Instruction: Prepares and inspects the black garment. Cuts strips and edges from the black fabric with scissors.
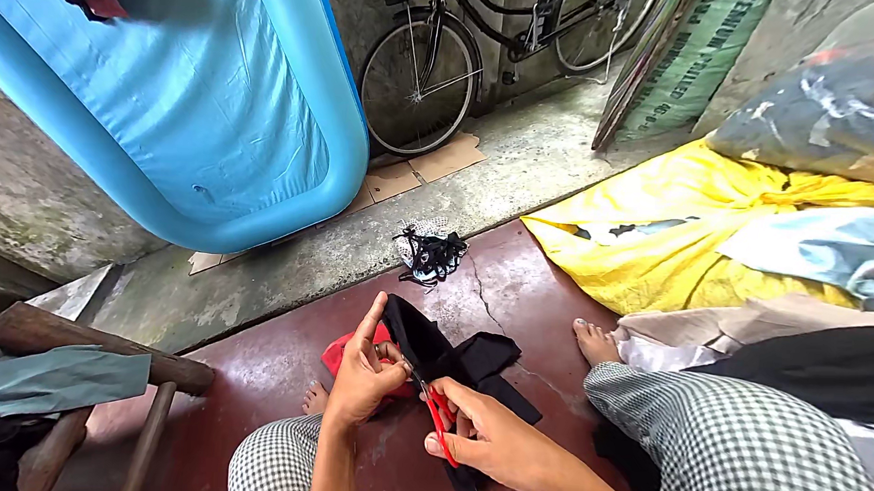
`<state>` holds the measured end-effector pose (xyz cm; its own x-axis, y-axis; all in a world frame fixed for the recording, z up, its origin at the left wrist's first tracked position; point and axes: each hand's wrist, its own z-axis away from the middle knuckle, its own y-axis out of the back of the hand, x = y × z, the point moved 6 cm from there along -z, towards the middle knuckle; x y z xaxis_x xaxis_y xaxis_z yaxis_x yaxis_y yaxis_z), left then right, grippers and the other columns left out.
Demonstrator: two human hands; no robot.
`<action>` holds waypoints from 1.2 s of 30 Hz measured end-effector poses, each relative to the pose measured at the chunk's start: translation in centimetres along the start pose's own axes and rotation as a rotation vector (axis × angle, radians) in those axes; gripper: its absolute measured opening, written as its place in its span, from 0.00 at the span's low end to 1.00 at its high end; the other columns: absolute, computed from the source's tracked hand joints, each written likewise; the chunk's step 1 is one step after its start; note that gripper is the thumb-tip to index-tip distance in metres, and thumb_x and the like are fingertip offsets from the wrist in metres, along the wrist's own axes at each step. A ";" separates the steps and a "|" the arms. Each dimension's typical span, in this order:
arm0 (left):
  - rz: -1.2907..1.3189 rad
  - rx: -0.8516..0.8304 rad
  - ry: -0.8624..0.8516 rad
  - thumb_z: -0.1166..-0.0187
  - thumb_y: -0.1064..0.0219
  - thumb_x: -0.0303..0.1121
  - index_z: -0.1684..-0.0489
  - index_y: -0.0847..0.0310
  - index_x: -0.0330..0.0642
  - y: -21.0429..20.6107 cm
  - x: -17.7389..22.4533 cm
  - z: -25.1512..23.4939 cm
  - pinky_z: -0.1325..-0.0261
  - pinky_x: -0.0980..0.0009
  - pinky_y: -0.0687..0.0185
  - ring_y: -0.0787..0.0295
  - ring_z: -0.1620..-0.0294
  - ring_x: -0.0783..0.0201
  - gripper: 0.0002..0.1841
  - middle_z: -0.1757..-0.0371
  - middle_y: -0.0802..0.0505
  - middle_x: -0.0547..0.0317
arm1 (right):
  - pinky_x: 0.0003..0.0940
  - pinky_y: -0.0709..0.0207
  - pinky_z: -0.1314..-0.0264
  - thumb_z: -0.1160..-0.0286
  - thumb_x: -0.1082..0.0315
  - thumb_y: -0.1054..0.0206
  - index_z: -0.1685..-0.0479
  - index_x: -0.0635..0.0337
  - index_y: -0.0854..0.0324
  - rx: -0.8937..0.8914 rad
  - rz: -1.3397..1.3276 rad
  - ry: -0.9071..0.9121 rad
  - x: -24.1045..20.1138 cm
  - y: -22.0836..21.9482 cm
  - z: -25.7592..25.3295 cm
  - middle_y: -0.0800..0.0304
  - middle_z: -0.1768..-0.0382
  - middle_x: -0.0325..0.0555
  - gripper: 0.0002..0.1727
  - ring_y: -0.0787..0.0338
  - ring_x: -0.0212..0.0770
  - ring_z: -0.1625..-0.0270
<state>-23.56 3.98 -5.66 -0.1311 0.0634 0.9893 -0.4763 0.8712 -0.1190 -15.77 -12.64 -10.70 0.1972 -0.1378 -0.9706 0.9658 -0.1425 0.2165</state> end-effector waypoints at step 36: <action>-0.079 -0.124 -0.036 0.45 0.24 0.13 0.04 0.52 0.71 -0.6 0.7 0.8 0.65 0.62 0.07 0.11 0.67 0.58 0.62 0.09 0.37 0.57 | 0.31 0.18 0.59 0.25 0.46 0.29 0.34 0.47 0.19 -0.054 -0.065 0.028 -0.4 1.7 -1.0 0.12 0.62 0.37 0.25 0.14 0.32 0.63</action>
<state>-24.07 3.15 -4.96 -0.1302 -0.0231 0.9912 -0.3758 0.9263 -0.0278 -14.03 -11.84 -10.09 0.1380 -0.1025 -0.9851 0.9842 -0.0973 0.1480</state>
